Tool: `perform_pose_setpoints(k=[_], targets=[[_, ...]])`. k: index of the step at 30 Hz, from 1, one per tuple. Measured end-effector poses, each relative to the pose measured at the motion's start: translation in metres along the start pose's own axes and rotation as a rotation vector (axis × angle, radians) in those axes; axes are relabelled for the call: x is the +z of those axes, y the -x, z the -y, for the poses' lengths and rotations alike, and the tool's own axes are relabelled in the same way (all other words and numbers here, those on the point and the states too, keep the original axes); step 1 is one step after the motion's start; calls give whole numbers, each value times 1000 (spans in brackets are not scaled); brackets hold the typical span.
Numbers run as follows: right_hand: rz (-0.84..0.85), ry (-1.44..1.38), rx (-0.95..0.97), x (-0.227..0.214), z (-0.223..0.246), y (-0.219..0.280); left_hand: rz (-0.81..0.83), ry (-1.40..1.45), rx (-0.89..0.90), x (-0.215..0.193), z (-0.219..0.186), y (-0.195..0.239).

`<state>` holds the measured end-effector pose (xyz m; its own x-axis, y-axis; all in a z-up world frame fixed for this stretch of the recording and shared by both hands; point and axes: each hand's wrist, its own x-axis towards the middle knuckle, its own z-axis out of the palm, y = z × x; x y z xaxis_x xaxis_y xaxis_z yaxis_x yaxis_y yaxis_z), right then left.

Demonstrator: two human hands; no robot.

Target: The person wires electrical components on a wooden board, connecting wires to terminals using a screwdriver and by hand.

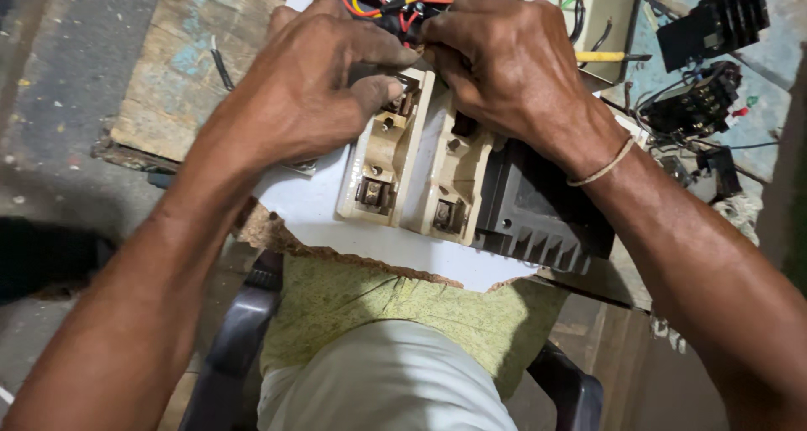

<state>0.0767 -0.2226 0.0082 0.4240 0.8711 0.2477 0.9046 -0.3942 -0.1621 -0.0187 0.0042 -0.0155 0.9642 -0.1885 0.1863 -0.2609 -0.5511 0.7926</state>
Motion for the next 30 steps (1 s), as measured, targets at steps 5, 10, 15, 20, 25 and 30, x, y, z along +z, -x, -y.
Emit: perform_pose_setpoints(k=[5, 10, 15, 20, 25, 30], targets=[[20, -2, 5, 0, -2, -3, 31, -23, -37, 1, 1, 0], [47, 32, -24, -1, 0, -5, 32, -22, -1, -1, 1, 3], [49, 71, -25, 0, -1, -3, 73, -108, 53, -2, -2, -1], [81, 11, 19, -1, 2, -5, 97, -148, 26, 2, 3, -4], [134, 14, -33, -6, 1, -11, 84, -122, 25, 1, 10, -1], [129, 14, -75, -7, 2, -13, -26, -107, 141, 3, 16, 1]])
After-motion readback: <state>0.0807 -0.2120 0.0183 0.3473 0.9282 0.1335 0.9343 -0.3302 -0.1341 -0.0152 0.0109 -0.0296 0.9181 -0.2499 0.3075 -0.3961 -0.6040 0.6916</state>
